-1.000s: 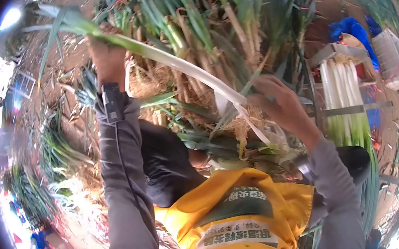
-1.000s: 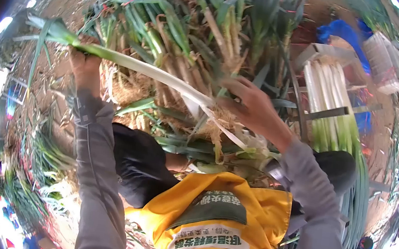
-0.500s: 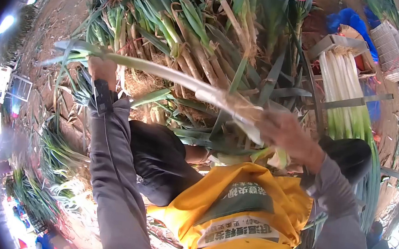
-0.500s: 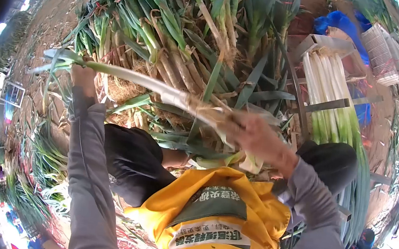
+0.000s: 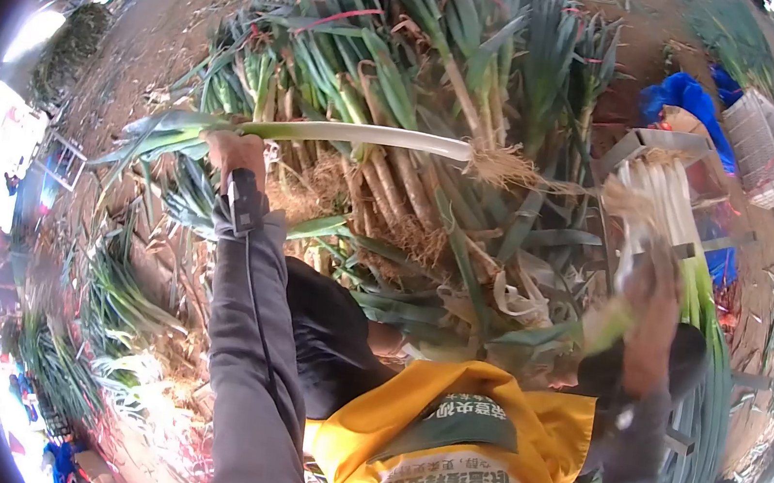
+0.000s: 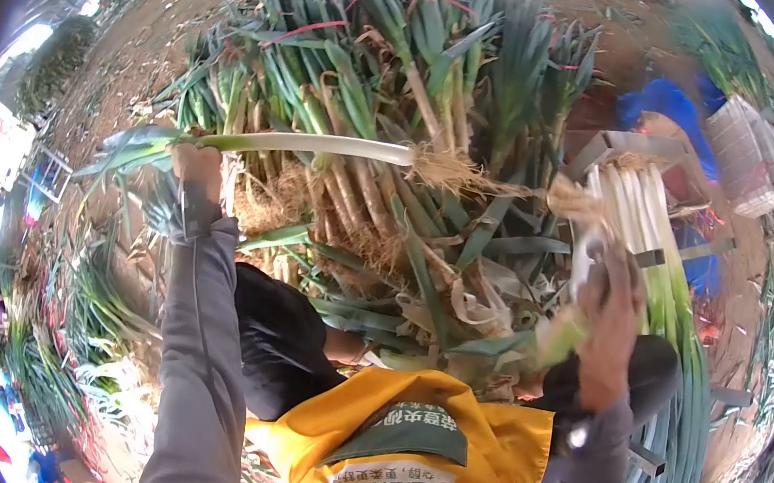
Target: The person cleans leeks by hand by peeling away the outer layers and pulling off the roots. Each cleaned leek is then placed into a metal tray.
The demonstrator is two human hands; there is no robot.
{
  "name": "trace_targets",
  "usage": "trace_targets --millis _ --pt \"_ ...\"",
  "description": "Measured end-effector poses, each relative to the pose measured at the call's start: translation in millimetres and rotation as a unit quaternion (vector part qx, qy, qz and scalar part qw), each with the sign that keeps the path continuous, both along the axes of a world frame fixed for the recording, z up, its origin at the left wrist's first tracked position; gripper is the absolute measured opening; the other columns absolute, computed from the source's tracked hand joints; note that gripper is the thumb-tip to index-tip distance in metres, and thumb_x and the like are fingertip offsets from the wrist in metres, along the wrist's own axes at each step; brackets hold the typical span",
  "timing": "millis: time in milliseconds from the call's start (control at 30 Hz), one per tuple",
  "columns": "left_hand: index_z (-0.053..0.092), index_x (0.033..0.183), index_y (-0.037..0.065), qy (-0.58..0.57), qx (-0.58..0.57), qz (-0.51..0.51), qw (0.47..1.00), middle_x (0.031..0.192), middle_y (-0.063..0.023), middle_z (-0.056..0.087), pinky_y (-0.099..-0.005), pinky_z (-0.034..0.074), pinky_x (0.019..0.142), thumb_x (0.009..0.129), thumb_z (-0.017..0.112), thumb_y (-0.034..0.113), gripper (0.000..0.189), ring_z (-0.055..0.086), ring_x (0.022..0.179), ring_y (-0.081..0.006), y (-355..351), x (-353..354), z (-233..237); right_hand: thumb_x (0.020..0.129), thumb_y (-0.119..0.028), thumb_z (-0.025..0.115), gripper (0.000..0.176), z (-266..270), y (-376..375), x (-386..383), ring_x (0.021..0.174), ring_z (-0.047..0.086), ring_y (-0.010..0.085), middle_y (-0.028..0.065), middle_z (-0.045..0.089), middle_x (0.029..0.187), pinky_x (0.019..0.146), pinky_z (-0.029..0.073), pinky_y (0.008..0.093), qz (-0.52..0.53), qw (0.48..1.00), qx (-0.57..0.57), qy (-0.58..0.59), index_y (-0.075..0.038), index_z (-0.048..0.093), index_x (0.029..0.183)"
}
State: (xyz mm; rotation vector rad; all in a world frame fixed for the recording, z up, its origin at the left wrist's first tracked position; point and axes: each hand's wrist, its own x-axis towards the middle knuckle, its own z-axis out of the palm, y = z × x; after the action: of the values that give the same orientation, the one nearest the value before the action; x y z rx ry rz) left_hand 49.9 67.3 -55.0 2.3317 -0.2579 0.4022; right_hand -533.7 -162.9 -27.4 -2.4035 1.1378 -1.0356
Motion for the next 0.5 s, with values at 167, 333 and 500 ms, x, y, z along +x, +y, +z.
trace_targets --millis 167,333,500 --pt "0.052 0.117 -0.006 0.045 -0.065 -0.137 0.987 0.109 -0.0199 0.066 -0.0358 0.053 0.081 0.084 0.054 -0.004 0.033 0.067 0.095 -0.0229 7.6 21.0 -0.7 0.084 -0.013 0.067 0.023 -135.5 27.9 86.8 0.077 0.067 0.0299 0.0136 0.069 0.088 0.068 0.051 0.0381 0.257 0.922 0.036 0.287 -0.002 0.063 0.103" --pt "0.066 0.107 -0.006 0.076 -0.185 -0.101 0.975 0.093 -0.0163 0.069 -0.0349 0.052 0.081 0.085 0.051 0.001 0.027 0.067 0.088 -0.0248 10.9 -0.4 17.2 0.084 -0.032 0.075 0.046 -62.7 80.2 128.6 0.082 0.068 0.0281 0.0146 0.068 0.099 0.072 0.053 0.0371 0.305 0.921 -0.079 0.228 -0.002 0.063 0.117" --pt "0.069 0.098 -0.007 -0.001 -0.154 -0.150 0.977 0.095 -0.0209 0.069 -0.0400 0.052 0.081 0.078 0.048 -0.002 0.029 0.068 0.087 -0.0331 28.3 62.8 -30.5 0.085 -0.039 0.077 0.058 20.4 59.2 166.6 0.074 0.069 0.0184 0.0137 0.065 0.120 0.064 0.054 0.0333 0.187 0.980 -0.040 -0.063 -0.004 0.060 0.128"
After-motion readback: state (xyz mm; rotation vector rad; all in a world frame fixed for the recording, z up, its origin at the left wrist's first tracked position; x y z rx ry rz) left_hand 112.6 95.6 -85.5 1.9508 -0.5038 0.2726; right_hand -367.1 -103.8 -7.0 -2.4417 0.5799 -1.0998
